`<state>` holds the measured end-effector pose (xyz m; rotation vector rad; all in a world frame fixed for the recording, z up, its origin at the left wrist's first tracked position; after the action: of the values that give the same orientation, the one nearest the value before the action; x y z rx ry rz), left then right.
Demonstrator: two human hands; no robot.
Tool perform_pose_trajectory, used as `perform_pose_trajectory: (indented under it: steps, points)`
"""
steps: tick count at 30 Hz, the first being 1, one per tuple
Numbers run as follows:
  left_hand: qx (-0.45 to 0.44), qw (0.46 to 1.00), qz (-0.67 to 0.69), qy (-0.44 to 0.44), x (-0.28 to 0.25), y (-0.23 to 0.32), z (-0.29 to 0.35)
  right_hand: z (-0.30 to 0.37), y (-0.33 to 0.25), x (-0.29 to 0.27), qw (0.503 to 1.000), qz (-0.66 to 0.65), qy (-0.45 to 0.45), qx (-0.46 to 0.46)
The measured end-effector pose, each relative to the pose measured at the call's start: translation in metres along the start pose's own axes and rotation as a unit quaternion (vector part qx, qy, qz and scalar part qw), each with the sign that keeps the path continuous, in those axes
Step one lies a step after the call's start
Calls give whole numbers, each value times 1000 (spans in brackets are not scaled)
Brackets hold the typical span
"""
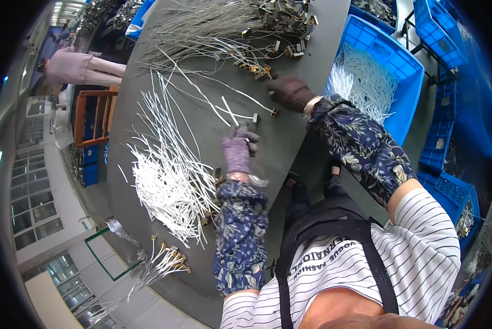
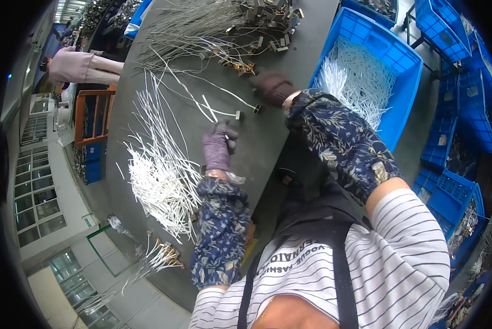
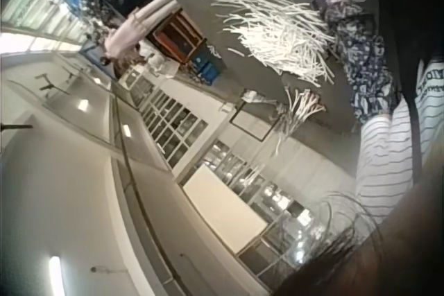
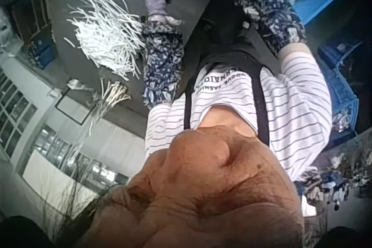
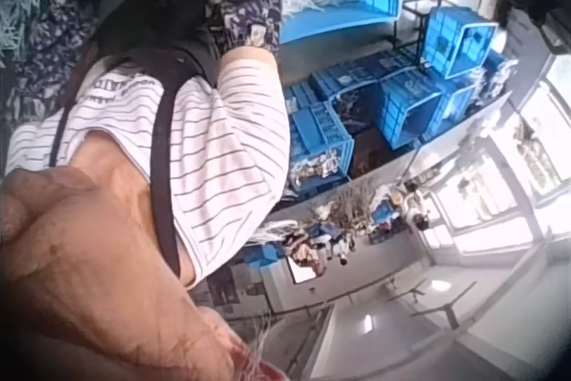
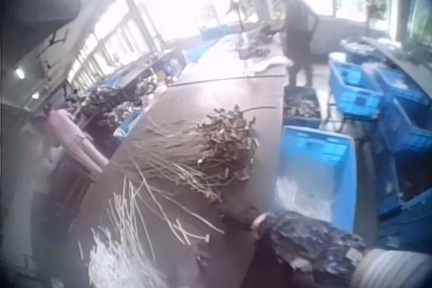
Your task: Bundling and organizing white wire strands into groups at a workbench.
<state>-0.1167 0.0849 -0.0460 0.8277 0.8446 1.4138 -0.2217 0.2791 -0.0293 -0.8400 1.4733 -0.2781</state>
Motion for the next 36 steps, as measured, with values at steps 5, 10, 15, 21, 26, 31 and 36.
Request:
perform_pose_trajectory:
  steps: [5, 10, 15, 21, 26, 31, 36]
  points:
    - [10, 954, 300, -3, 64, -23, 10, 70, -22, -15, 930, -336, -103, 107]
    - [-59, 893, 432, -113, 148, -37, 5, 251, -24, -21, 783, -548, -184, 230]
    - [-105, 912, 382, -105, 196, -73, 6, 405, 67, -25, 654, -596, -110, 453]
    - [112, 935, 332, -46, 108, 15, -45, 538, 119, -31, 739, -280, -239, 565]
    - [144, 928, 344, 15, 52, 70, -33, 552, 107, -43, 731, -307, -186, 581]
    - [146, 942, 297, 50, 34, 87, -36, 556, 117, -29, 733, -314, -190, 573]
    - [119, 952, 282, 17, 50, 67, -29, 536, 98, -35, 739, -300, -215, 564]
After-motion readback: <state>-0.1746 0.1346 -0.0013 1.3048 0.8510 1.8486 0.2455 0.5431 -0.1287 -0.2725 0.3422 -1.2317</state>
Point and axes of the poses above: each hand's wrist, its own z-axis away from the middle knuckle, its own x-axis out of the palm, y = z × x, the point moved 10 cm from there along -z, towards the middle knuckle, and after that the axes turned 2 degrees about -y, right-handed, at the moved point
